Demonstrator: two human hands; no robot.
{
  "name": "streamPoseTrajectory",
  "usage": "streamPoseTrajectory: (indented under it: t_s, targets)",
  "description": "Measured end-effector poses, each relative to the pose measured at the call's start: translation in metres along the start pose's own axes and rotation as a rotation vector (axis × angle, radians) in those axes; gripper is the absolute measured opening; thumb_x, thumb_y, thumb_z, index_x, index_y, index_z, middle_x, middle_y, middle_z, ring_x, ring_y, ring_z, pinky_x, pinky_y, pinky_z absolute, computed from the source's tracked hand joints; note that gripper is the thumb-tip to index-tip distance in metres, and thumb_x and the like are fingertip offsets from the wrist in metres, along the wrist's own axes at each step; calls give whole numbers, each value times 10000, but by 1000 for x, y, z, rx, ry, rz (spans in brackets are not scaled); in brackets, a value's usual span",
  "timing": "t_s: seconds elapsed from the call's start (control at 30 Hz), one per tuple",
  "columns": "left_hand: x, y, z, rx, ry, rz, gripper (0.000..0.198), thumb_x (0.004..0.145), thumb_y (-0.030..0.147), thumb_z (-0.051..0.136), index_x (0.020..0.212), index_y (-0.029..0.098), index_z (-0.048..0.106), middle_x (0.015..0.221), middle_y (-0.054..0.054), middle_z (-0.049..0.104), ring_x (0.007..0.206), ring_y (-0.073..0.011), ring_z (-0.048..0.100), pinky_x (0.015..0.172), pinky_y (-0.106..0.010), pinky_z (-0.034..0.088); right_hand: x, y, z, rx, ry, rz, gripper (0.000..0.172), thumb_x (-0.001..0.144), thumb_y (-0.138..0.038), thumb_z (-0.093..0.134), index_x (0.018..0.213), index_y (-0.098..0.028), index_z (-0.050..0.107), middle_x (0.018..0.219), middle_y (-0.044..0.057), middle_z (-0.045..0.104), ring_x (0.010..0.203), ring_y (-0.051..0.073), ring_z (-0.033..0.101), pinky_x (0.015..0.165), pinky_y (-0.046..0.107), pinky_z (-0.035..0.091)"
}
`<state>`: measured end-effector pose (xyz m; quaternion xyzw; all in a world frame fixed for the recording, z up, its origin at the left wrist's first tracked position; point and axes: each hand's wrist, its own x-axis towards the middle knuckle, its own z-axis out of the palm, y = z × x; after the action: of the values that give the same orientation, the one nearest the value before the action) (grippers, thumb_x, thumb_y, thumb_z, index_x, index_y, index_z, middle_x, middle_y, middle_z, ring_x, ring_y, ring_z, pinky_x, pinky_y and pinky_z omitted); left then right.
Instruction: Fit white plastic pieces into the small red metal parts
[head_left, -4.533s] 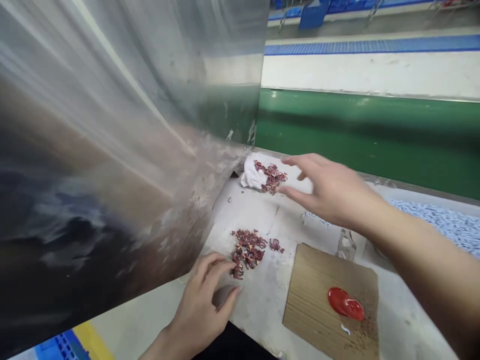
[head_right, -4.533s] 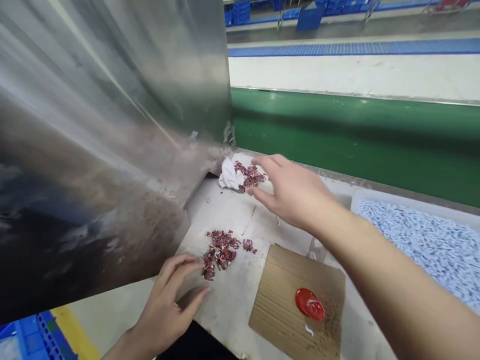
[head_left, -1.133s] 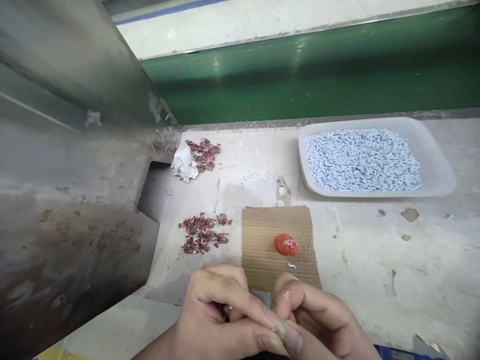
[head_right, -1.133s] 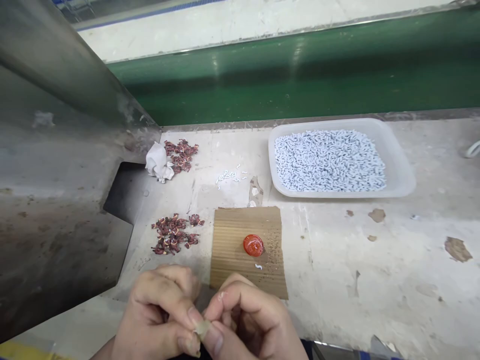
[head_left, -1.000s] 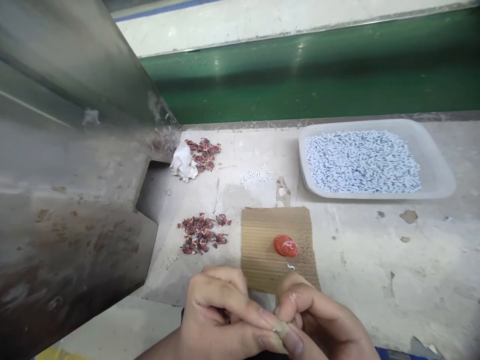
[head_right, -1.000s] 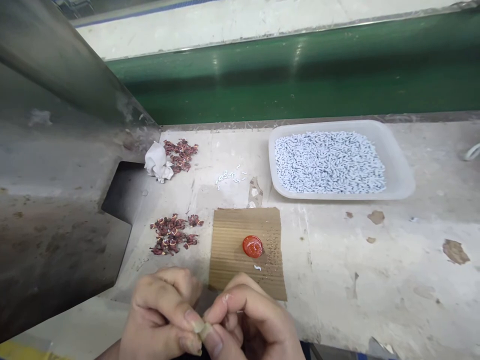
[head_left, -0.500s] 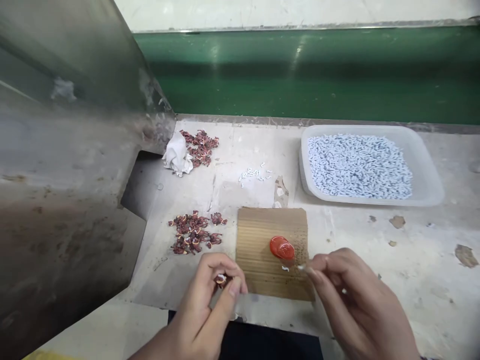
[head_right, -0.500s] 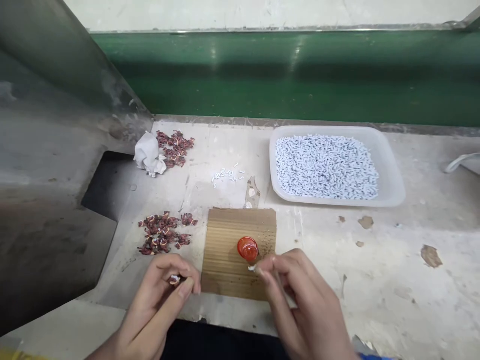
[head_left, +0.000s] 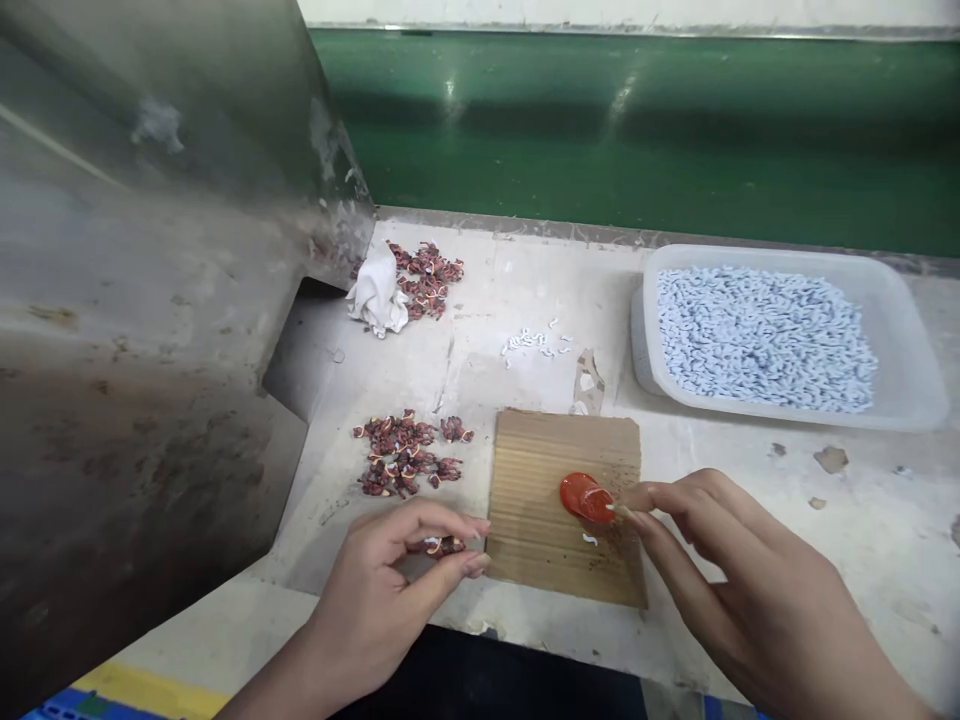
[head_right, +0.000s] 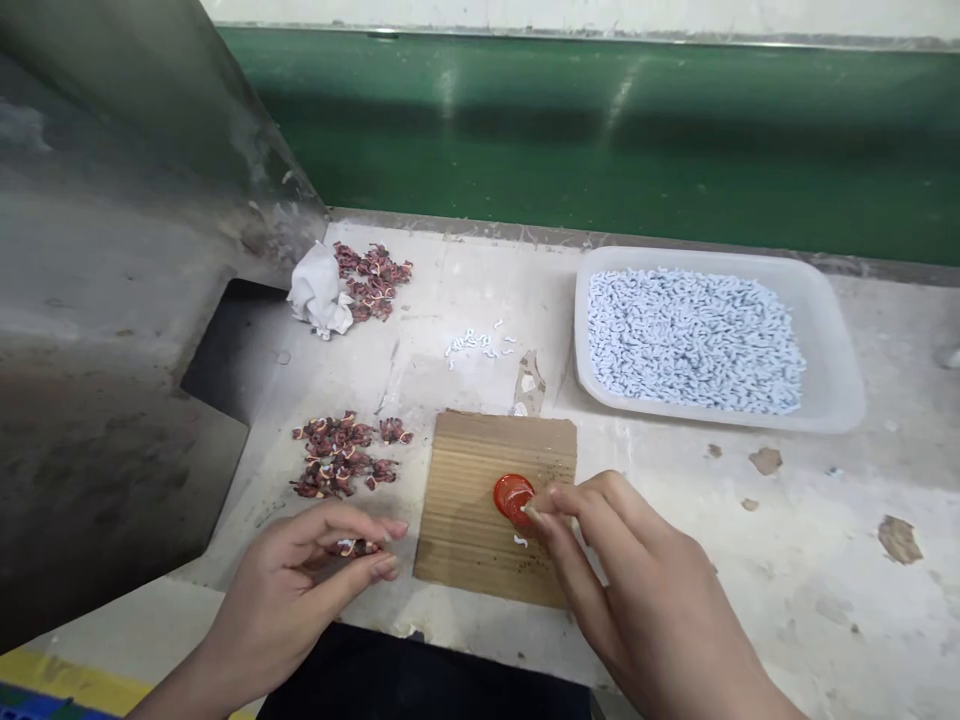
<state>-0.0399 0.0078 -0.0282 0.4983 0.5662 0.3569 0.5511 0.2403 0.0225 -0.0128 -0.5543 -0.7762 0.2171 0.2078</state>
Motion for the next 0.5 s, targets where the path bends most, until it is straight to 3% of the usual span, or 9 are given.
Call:
streamPoseTrajectory:
  t_s: [0.07,0.17,0.23,0.3,0.4,0.5]
  targets:
    - [3,2,-4,71,14,44,134,810,112,811,812,242,848,943,-39,876,898,-253,849,747,-270,717,-5,-10,-3,370,-12,261,189,1078,-376,566,963,-238,625,765,-3,557,586,100,536,513,180,441]
    - [5,2,-10,64,10,-1,198,868,162,799,1011,275,875,924,-24,876,830,-205,848,746,-219,701,-18,-25,-2,1012,-127,665,290,1034,-512,622,908,-250,612,647,-43,361,520,84,327,464,159,343]
    - [4,2,-12,-49,-36,-77,256,958,211,730,1184,292,819,955,-14,875,760,-160,838,730,-192,691,-26,-35,1,1298,-215,809,306,1004,-546,659,934,-252,612,661,-54,316,527,72,250,472,153,304]
    - [1,2,-12,-172,-57,-148,270,1001,256,699,1263,300,743,1048,-21,869,767,-149,839,763,-210,694,-31,-40,3,1442,-256,856,331,990,-558,677,931,-240,602,667,-61,300,525,63,210,464,148,270]
    - [-2,1,-11,-249,-68,-210,131,974,280,746,1100,253,726,1143,-58,854,870,-187,850,844,-263,693,-31,-38,3,1248,-189,760,336,1026,-540,633,905,-229,598,667,-52,339,529,70,278,469,155,295]
    - [-1,-1,-10,-180,-153,-249,69,939,255,766,901,198,767,1138,-107,851,996,-242,837,907,-318,683,-26,-24,2,585,3,431,181,1073,-399,593,988,-244,630,771,-10,504,615,98,460,549,193,399]
